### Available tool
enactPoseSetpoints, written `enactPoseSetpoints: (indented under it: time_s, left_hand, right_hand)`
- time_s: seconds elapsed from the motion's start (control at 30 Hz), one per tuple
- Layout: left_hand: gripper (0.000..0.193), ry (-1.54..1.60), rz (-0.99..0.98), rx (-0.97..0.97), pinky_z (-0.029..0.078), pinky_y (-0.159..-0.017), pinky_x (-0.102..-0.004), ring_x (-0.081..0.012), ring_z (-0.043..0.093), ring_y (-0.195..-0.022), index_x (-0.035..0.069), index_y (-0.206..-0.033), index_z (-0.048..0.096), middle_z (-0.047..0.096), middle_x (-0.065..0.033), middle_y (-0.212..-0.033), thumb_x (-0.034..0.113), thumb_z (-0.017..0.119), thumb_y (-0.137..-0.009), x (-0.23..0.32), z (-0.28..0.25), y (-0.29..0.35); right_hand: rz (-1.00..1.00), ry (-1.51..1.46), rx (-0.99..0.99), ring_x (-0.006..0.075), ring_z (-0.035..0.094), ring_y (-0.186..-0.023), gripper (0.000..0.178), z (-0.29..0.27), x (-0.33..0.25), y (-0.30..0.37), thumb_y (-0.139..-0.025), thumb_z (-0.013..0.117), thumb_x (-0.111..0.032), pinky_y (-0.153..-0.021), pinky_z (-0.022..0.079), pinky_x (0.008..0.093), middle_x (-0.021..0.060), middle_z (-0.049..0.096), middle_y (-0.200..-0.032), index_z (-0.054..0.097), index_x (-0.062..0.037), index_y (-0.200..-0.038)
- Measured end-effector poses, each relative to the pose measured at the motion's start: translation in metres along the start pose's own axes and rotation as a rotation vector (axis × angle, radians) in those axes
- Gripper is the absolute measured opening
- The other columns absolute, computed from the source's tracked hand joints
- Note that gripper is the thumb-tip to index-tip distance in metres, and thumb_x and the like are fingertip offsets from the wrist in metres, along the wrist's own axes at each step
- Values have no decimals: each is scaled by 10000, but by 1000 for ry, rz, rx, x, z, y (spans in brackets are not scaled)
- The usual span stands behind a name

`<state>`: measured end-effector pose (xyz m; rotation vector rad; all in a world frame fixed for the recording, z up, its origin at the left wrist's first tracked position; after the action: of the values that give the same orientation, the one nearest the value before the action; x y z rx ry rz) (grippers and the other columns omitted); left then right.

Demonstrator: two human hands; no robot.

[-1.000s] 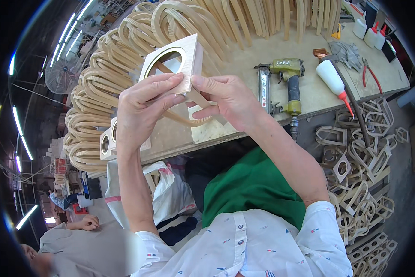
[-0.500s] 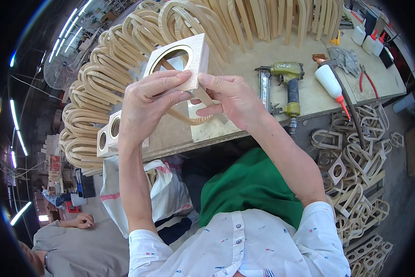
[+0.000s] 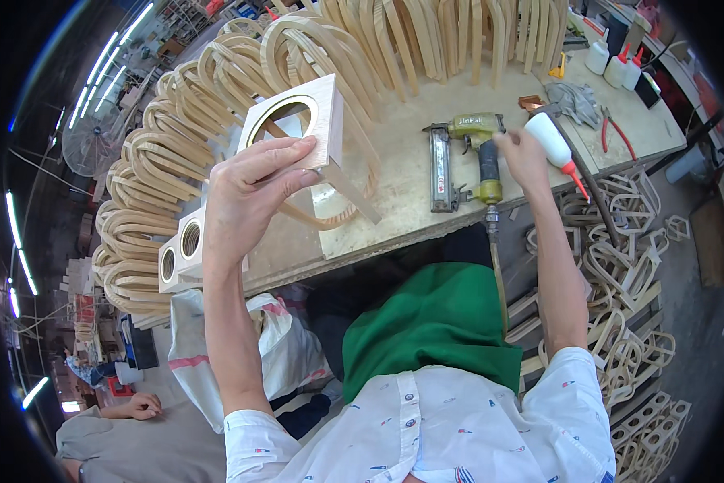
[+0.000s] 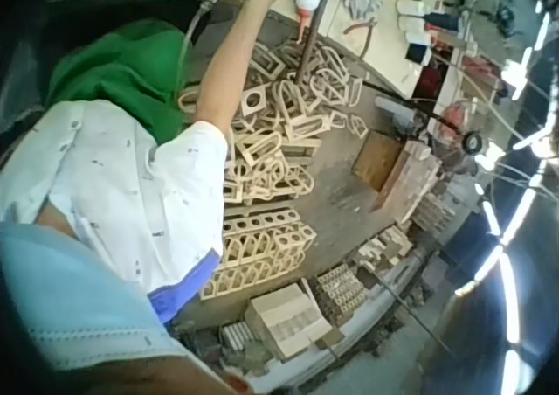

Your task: The person assembles small wooden frames by applying glue to rectangular blocks and attaching them to curved wooden pieces. They use a pneumatic nail gun to secure the joints and handle multiple frame components on a workbench.

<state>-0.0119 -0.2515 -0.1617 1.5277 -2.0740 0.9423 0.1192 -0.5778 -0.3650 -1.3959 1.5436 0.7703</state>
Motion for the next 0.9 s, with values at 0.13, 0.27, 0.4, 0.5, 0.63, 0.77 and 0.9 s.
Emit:
enactPoseSetpoints:
  time_s: [0.13,0.27,0.4,0.5,0.63,0.77,0.9]
  left_hand:
    - [336,-23,16,-14,486,-815,-239,-116,616,-937,-14,-1102,669,674,-95,-1062,-1,710,-769,2,-1,-2]
    - [313,-60,4,-9,490,-791,-237,-103,622,-879,-17,-1088,674,686,-81,-1008,6,700,-777,8,-1,-2]
    - [304,-96,96,-30,491,-777,-246,-107,626,-858,-16,-1096,663,687,-78,-975,63,691,-803,2,-1,-6]
    - [306,-108,157,-63,493,-772,-257,-117,631,-858,-14,-1109,652,685,-86,-973,97,679,-825,1,-3,-9]
    - [301,-116,184,-33,494,-766,-277,-148,639,-848,-7,-1112,652,682,-106,-984,129,665,-844,-9,-1,-8]
    - [296,-121,220,-31,495,-759,-286,-177,645,-827,-6,-1104,654,683,-120,-977,139,662,-846,-7,2,-11]
    - [290,-131,277,4,495,-753,-284,-186,650,-814,0,-1094,659,687,-114,-958,140,665,-841,-8,0,-7]
  right_hand:
    - [136,194,-204,283,683,-786,510,16,20,-5,-742,699,-397,-707,517,368,224,678,-822,676,81,-918]
    - [134,342,-250,257,665,-678,457,31,-1,-17,-685,745,-285,-623,518,375,191,670,-787,662,113,-894]
    - [361,-454,-369,216,600,-550,175,29,-21,-7,-694,667,-35,-487,493,358,115,602,-695,589,69,-811]
    - [232,-381,-363,172,562,-500,129,8,-54,8,-738,623,-18,-450,458,305,91,558,-631,537,34,-819]
    - [-23,-172,-404,135,522,-441,199,-45,-154,40,-808,669,-172,-420,420,279,68,556,-563,566,-2,-819]
    - [-292,159,-472,107,520,-425,259,-90,-247,61,-815,658,-222,-413,422,250,57,563,-554,606,21,-888]
    - [-388,233,-568,91,513,-455,231,-92,-310,85,-843,644,-184,-436,403,232,44,572,-565,614,40,-887]
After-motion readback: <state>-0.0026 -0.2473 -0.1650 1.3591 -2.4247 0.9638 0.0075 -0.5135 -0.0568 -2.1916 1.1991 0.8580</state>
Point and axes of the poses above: each hand's wrist, its own y-axis away from the middle knuckle, its own z-axis out of the palm, x = y × z, the point moved 1 cm from there along -y, towards the middle knuckle
